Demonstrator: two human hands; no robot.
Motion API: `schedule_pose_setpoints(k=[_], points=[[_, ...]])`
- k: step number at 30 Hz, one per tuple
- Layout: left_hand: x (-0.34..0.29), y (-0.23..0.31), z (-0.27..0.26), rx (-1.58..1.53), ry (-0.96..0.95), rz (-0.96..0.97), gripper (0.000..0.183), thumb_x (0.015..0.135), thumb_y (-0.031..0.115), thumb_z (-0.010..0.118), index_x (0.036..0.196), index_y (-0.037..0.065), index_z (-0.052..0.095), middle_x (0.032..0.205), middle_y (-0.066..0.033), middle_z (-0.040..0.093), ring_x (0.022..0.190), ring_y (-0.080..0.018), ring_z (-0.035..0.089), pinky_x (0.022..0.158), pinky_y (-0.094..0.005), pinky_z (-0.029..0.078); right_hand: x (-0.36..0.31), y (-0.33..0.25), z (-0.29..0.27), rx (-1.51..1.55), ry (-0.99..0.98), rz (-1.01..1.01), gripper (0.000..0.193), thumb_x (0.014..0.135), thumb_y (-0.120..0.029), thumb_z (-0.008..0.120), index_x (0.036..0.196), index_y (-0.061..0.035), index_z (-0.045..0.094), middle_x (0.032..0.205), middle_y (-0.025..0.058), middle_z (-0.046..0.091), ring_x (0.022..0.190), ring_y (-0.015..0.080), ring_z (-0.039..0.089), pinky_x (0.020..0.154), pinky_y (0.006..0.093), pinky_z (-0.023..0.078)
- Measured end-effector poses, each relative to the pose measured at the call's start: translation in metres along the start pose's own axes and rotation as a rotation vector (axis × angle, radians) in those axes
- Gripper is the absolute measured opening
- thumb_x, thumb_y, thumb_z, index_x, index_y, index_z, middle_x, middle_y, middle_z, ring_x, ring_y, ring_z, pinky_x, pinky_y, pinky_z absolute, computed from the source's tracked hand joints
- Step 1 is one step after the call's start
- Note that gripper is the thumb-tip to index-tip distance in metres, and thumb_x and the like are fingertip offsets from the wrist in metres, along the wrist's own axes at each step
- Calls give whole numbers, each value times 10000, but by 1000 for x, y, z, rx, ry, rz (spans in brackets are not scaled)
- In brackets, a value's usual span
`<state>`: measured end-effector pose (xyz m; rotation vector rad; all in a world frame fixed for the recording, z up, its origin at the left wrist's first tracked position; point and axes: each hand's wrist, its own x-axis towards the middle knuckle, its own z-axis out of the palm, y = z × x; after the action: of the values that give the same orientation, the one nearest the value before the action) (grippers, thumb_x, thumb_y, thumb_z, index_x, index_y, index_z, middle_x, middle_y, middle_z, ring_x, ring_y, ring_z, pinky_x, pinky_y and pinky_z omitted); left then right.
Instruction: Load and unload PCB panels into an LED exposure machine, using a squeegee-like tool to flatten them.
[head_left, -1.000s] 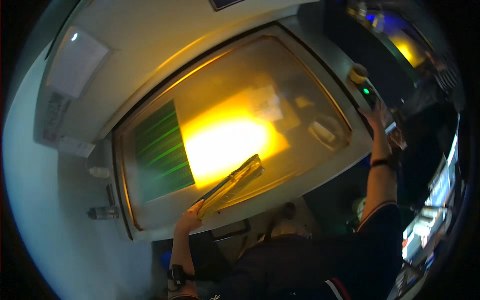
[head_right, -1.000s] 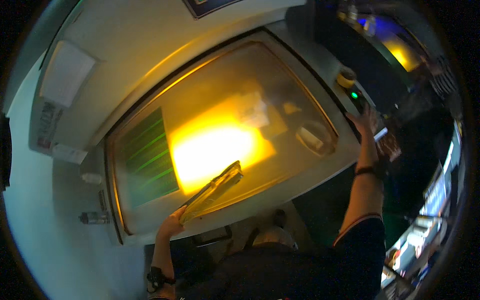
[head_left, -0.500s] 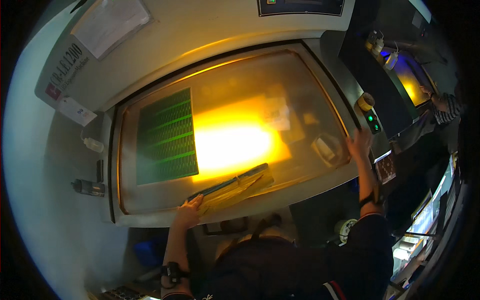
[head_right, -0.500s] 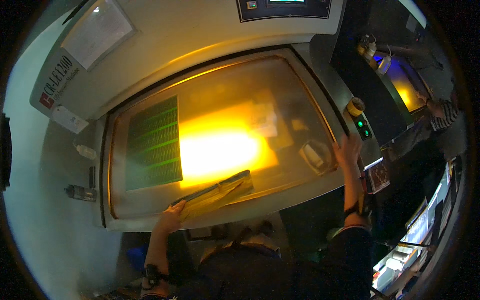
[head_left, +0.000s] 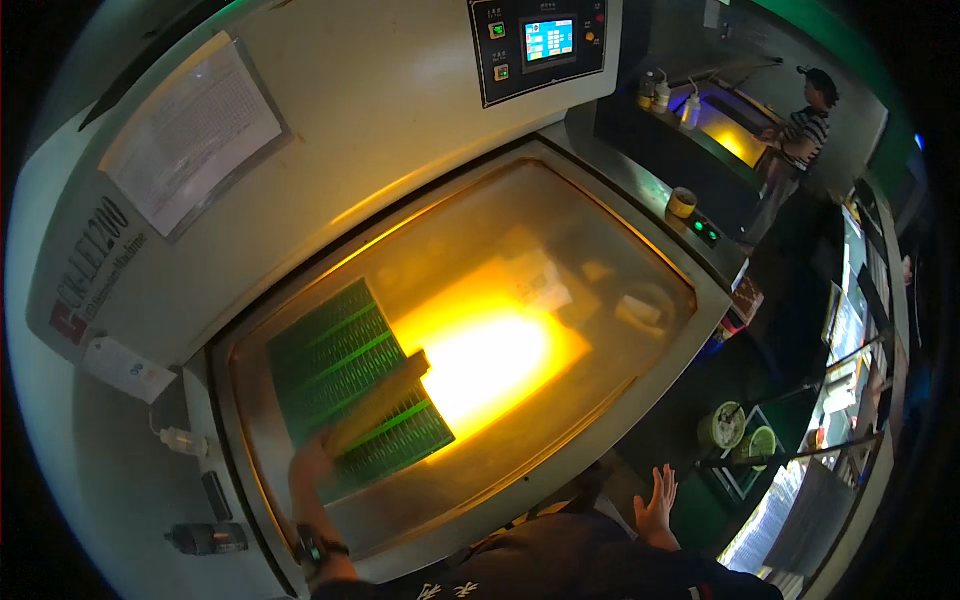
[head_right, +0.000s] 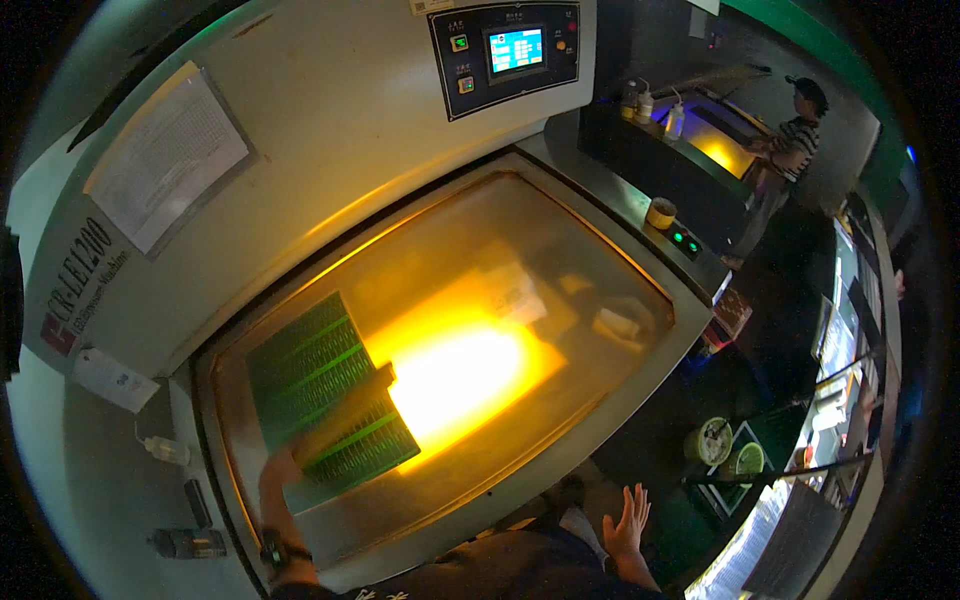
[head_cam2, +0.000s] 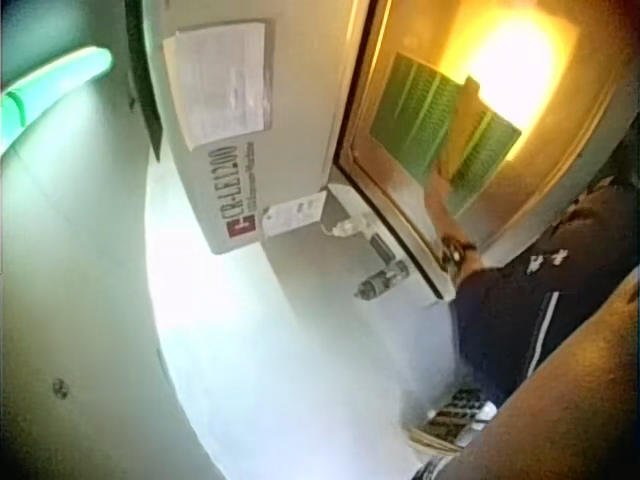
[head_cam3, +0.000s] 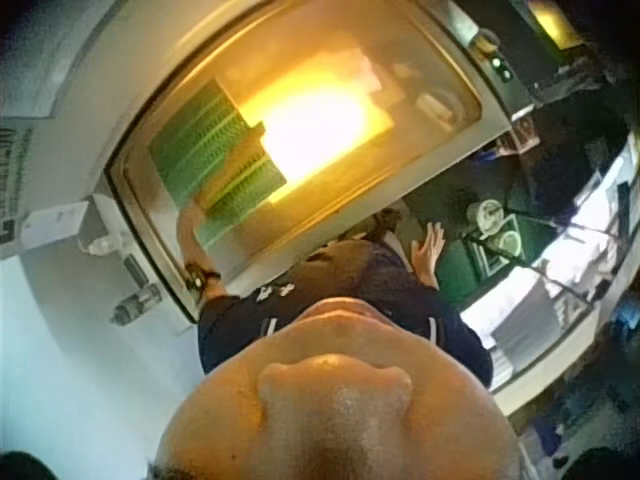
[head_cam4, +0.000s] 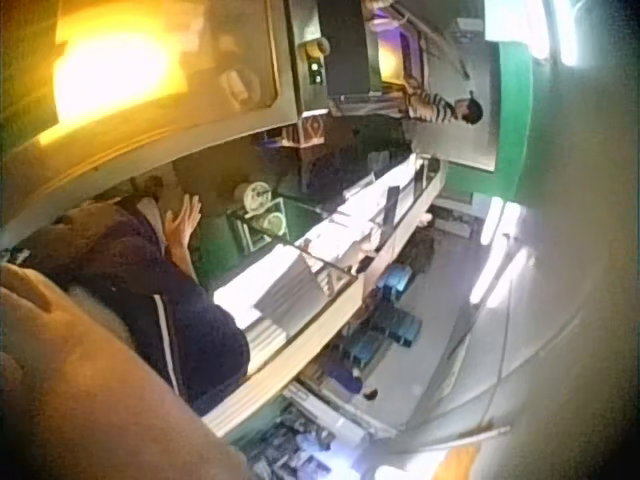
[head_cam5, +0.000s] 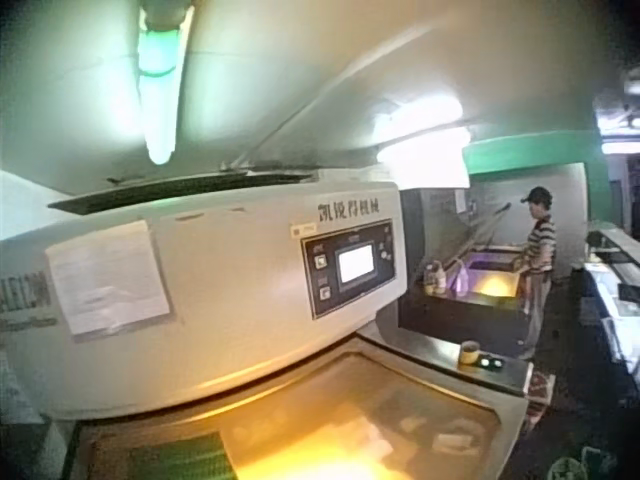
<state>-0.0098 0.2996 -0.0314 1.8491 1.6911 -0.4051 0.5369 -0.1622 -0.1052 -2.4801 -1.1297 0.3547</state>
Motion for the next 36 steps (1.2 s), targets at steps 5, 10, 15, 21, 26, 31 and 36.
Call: schedule_pose_setpoints(k=[5, 10, 15, 21, 26, 31, 36], points=[[140, -1, -60, -70, 391, -217, 581, 798, 86, 660, 1344, 62, 464, 1314, -207, 554, 1208, -390, 534, 984, -472, 468, 29, -74, 3, 148, 172, -132, 736, 776, -120, 657, 1444, -69, 355, 1553, 204, 241, 1438, 410, 215, 1156, 528, 208], [107, 119, -72, -211, 397, -263, 687, 824, 115, 618, 1458, 169, 358, 1456, -168, 429, 1340, -374, 405, 1070, -447, 413, 34, -152, -5, 230, 176, -171, 690, 801, -80, 630, 1438, -103, 368, 1557, 186, 223, 1450, 399, 174, 1155, 523, 196], [39, 92, -9, 11, 36, 252, 687, 818, 111, 559, 1468, 216, 362, 1328, -210, 549, 1195, -399, 547, 1030, -484, 436, 49, -195, -3, 177, 145, -374, 726, 826, -221, 654, 1467, -118, 329, 1555, 194, 208, 1449, 402, 177, 1148, 553, 188], [-109, 73, 100, -105, -30, 552, 667, 840, 132, 489, 1483, 240, 348, 1415, -140, 499, 1250, -367, 517, 1031, -487, 439, 88, -251, -37, -87, -420, -803, 693, 794, -204, 687, 1434, -162, 422, 1507, 165, 348, 1405, 364, 301, 1136, 539, 240], [-141, 80, 131, 220, -107, 405, 761, 835, 181, 526, 1534, 203, 225, 1589, -43, 252, 1389, -317, 376, 1113, -519, 347, 108, -274, 6, -589, -588, -917, 708, 748, -92, 658, 1409, -251, 464, 1416, 23, 497, 1294, 275, 460, 996, 461, 435], [-117, 72, 136, 128, 85, 468, 827, 801, 161, 587, 1533, 283, 223, 1563, -38, 314, 1370, -441, 352, 1110, -519, 348, 161, -291, 58, -376, -470, -1152, 730, 762, -125, 688, 1427, -283, 433, 1444, -3, 470, 1301, 302, 461, 927, 532, 472], [-166, 96, 129, 219, 321, 134, 812, 753, 198, 685, 1488, 228, 342, 1523, -47, 382, 1366, -434, 349, 1070, -591, 329, 140, -288, 54, -320, -365, -1158, 740, 737, -221, 737, 1410, -315, 443, 1450, -20, 464, 1328, 336, 436, 892, 525, 489]])
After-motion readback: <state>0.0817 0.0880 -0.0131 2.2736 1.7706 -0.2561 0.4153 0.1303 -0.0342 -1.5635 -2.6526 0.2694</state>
